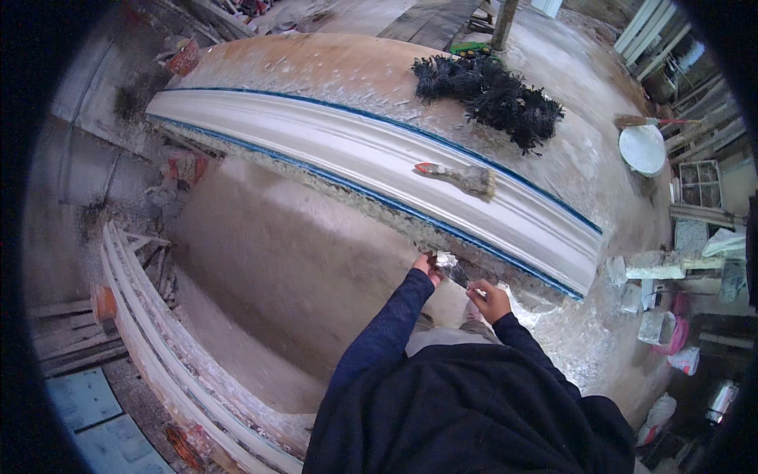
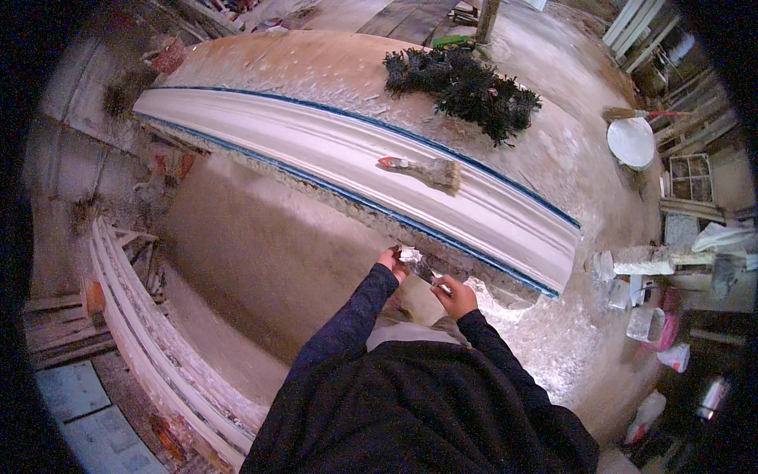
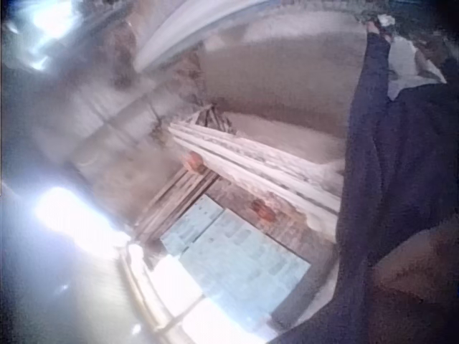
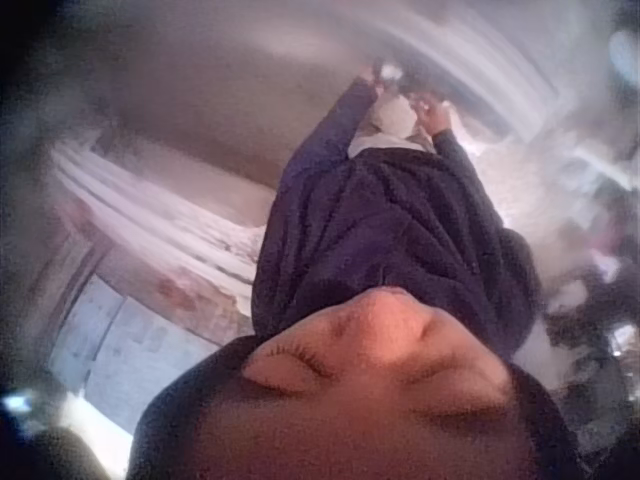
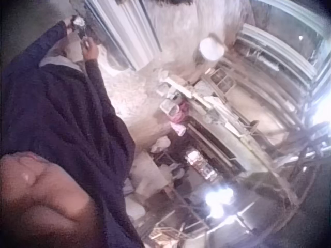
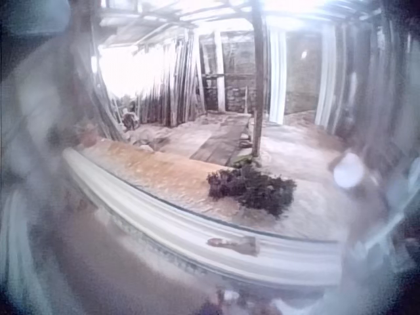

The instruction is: The person scrapes hardened residue from a long white profile using a metal scraper. They repeatedly scrape along the length of the profile, removing chunks of material and occasionally wiping the surface with their hand.

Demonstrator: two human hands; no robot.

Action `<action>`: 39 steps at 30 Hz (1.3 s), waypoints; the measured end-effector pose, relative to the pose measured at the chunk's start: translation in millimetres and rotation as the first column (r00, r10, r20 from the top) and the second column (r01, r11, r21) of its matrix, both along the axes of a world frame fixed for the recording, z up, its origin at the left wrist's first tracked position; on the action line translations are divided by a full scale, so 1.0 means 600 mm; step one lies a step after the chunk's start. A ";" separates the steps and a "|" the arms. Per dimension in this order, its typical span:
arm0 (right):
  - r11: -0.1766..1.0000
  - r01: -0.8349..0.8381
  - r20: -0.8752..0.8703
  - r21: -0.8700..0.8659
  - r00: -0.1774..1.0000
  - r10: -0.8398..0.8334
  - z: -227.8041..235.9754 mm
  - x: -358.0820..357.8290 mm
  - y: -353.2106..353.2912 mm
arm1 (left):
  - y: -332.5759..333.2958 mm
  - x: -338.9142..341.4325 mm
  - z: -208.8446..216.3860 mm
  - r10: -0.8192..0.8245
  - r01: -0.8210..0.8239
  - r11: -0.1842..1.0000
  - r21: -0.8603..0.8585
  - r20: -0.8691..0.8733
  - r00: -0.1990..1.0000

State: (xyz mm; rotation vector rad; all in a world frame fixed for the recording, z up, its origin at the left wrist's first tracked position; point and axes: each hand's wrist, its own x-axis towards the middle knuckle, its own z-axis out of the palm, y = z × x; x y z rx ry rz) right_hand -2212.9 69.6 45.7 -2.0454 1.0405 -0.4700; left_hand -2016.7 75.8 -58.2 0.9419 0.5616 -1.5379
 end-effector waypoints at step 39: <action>0.724 0.642 -0.503 -0.252 0.553 -0.664 0.077 -0.700 -0.137 | -0.210 -0.724 0.181 -0.757 0.758 0.602 -0.252 0.122 0.642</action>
